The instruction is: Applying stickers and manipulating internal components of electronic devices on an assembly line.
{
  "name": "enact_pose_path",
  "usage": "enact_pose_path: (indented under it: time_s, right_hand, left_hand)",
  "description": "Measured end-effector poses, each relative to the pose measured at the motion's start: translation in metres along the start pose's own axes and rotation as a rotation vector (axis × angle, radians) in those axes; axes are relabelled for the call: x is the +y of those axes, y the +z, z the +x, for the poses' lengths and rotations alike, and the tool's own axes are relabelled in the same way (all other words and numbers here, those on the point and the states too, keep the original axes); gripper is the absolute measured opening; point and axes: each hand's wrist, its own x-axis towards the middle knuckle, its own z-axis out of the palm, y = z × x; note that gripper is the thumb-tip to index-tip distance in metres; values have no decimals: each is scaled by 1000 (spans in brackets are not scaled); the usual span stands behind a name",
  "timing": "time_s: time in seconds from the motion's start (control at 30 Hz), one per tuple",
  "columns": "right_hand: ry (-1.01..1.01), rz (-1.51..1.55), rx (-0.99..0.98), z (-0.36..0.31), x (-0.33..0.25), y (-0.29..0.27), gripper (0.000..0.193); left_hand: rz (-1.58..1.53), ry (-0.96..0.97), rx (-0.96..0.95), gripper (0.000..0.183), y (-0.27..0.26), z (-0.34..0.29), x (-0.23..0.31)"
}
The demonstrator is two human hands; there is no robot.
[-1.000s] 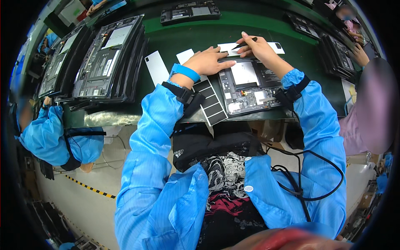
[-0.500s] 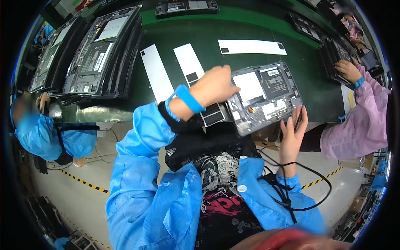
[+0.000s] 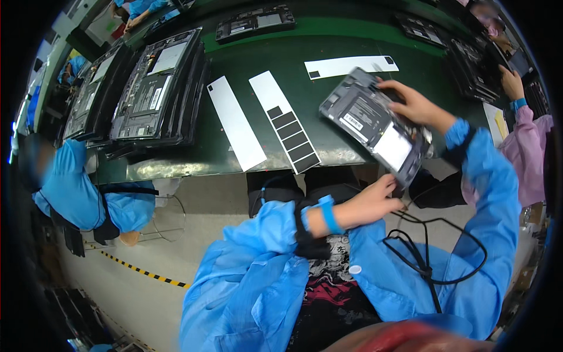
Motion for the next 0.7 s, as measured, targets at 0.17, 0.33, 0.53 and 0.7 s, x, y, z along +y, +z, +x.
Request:
enact_pose_path:
  time_s: [0.17, 0.33, 0.53, 0.7]
  right_hand:
    - [-62, -112, -297, 85, -40, 13, 45]
    - [-109, 413, -23, 104, -48, 29, 40]
    - [185, 560, 375, 125, -23, 33, 41]
    - [211, 272, 335, 134, -25, 45, 37]
  left_hand:
    - [35, -140, -39, 72, -2, 52, 24]
    - [914, 161, -51, 25, -22, -29, 106]
    - [1431, 464, 445, 24, -110, -19, 193]
    - [1747, 201, 330, 52, -201, 17, 168]
